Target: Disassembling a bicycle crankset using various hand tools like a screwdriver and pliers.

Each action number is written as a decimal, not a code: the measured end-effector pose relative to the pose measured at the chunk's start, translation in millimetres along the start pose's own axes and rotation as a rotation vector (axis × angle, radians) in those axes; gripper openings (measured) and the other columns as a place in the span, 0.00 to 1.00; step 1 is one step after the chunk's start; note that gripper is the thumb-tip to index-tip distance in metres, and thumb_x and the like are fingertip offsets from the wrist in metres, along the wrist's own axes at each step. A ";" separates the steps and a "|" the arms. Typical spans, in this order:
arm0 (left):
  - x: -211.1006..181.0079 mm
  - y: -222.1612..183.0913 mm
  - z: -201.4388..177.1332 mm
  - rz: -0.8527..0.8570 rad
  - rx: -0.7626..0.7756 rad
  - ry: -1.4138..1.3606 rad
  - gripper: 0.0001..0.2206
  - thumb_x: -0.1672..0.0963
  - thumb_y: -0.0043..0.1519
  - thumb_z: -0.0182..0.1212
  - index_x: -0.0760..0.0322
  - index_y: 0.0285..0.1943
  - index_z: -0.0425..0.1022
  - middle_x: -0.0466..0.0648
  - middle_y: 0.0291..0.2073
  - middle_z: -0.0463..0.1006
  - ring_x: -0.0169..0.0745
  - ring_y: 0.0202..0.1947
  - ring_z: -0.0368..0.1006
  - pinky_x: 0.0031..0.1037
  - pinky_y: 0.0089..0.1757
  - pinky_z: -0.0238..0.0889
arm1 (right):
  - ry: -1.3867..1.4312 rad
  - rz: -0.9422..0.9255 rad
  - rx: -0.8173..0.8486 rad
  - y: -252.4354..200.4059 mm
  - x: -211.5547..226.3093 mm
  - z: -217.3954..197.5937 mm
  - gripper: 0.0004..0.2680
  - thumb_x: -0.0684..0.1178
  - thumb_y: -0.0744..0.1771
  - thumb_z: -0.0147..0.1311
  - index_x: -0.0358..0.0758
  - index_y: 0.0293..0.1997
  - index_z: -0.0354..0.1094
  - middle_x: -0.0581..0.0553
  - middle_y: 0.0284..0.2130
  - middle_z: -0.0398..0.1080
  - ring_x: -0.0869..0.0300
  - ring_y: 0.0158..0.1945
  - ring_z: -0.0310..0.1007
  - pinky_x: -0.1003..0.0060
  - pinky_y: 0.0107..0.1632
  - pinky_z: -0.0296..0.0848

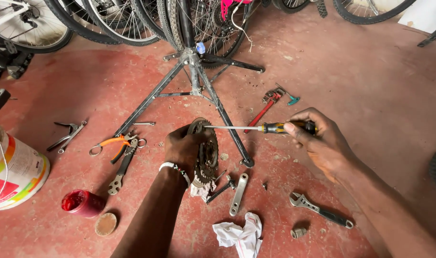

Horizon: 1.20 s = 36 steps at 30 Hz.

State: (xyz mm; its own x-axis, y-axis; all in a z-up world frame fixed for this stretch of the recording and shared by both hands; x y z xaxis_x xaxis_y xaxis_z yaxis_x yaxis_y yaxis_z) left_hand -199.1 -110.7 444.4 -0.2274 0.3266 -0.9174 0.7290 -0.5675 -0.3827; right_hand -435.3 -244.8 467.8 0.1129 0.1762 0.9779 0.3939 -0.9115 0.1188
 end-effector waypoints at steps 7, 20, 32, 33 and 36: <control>1.4 2.5 0.0 -0.020 0.074 0.192 0.29 0.49 0.44 0.72 0.63 0.54 0.73 0.56 0.44 0.77 0.56 0.52 0.69 0.46 0.50 0.63 | 0.215 0.094 -0.047 1.4 20.7 3.9 0.12 0.39 0.60 0.59 0.30 0.45 0.65 0.38 0.32 0.66 0.61 0.31 0.68 0.69 0.38 0.73; -1.4 -3.3 -2.7 -0.163 -0.037 -0.172 0.11 0.60 0.53 0.65 0.73 0.41 0.76 0.53 0.30 0.78 0.41 0.26 0.71 0.27 0.32 0.66 | -0.072 0.406 0.075 5.3 4.7 -8.7 0.10 0.51 0.66 0.51 0.31 0.37 0.68 0.45 0.18 0.57 0.64 0.18 0.49 0.69 0.19 0.52; 4.4 2.4 -6.5 -0.113 -0.051 -0.227 0.10 0.63 0.52 0.63 0.75 0.42 0.77 0.53 0.28 0.78 0.40 0.25 0.69 0.26 0.32 0.65 | 0.007 0.296 0.235 2.3 22.5 1.6 0.14 0.33 0.59 0.54 0.28 0.49 0.67 0.38 0.29 0.66 0.62 0.23 0.53 0.72 0.21 0.50; 3.2 0.8 -6.4 -0.129 -0.050 -0.194 0.08 0.63 0.52 0.63 0.74 0.40 0.78 0.53 0.27 0.78 0.40 0.24 0.69 0.26 0.32 0.64 | 0.046 0.371 0.202 1.9 21.6 -1.0 0.11 0.37 0.61 0.52 0.26 0.47 0.68 0.38 0.29 0.65 0.62 0.22 0.52 0.71 0.19 0.48; 4.2 2.3 -4.6 -0.156 -0.034 -0.167 0.08 0.64 0.52 0.62 0.73 0.40 0.79 0.53 0.26 0.77 0.41 0.24 0.68 0.27 0.30 0.63 | -0.032 0.499 0.182 -3.4 37.4 1.8 0.12 0.46 0.65 0.47 0.23 0.42 0.70 0.33 0.26 0.69 0.62 0.17 0.45 0.70 0.16 0.42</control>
State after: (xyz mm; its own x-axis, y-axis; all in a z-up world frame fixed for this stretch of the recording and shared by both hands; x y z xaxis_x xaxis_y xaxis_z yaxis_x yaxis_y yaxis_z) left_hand -195.4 -107.1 440.2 -0.4402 0.2773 -0.8540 0.6976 -0.4932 -0.5197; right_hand -430.7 -234.4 503.6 0.3538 -0.2482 0.9018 0.4371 -0.8085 -0.3940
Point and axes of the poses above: each hand's wrist, its own y-axis towards the middle knuckle, its own z-axis out of the palm, x = y × z, the point moved 6 cm from there along y, towards the middle knuckle
